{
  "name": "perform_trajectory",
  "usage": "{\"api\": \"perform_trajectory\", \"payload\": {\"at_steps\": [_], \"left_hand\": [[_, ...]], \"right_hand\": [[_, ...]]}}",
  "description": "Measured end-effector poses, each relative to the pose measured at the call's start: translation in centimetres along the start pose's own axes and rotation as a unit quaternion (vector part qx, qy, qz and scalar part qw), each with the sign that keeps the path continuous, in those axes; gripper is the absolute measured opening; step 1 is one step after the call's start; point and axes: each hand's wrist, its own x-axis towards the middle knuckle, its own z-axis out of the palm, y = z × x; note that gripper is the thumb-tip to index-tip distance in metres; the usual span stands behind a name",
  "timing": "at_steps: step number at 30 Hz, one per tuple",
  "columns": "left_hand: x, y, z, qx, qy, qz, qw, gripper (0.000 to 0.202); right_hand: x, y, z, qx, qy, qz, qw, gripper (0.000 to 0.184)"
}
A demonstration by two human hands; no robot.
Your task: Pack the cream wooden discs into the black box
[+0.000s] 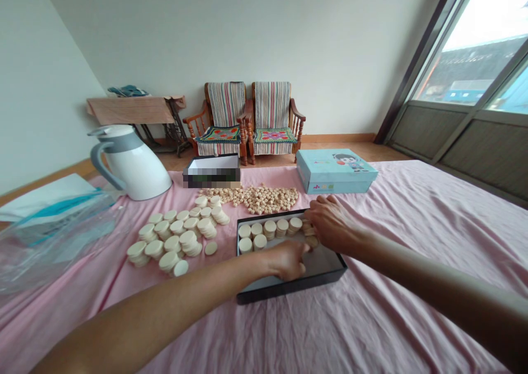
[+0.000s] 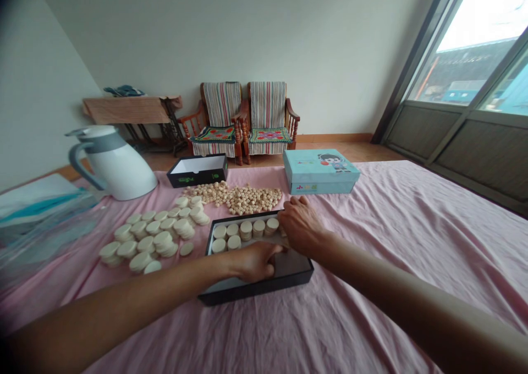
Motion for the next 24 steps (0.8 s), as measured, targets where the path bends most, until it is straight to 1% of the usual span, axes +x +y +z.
{"api": "perform_trajectory", "payload": {"at_steps": [2,4,7,11,18,24], "left_hand": [[0.0,0.1,-0.1,0.003,0.002,0.002,1.000,0.056],[0.1,0.2,-0.1,0.011,0.001,0.007,1.000,0.064],[0.2,0.4,0.0,0.034,-0.003,0.011,0.999,0.068],[0.3,0.4,0.0,0.057,-0.012,0.001,0.998,0.066],[0.3,0.4,0.0,0.066,-0.014,0.022,0.997,0.060],[0.1,1.1,-0.7,0.128,-0.047,0.043,0.990,0.051]], "right_hand": [[0.7,0.2,0.4,-0.035,0.008,-0.008,0.999,0.014],[1.2,0.2,0.7,-0.058,-0.003,-0.019,0.998,0.012],[1.5,0.0,1.1,-0.078,-0.008,-0.029,0.997,0.011],[1.4,-0.2,1.2,-0.077,-0.011,-0.036,0.996,0.013],[0.8,-0.2,0.8,-0.060,-0.003,-0.043,0.997,0.012],[0.1,-0.6,0.0,-0.040,-0.026,-0.047,0.998,0.007]]}}
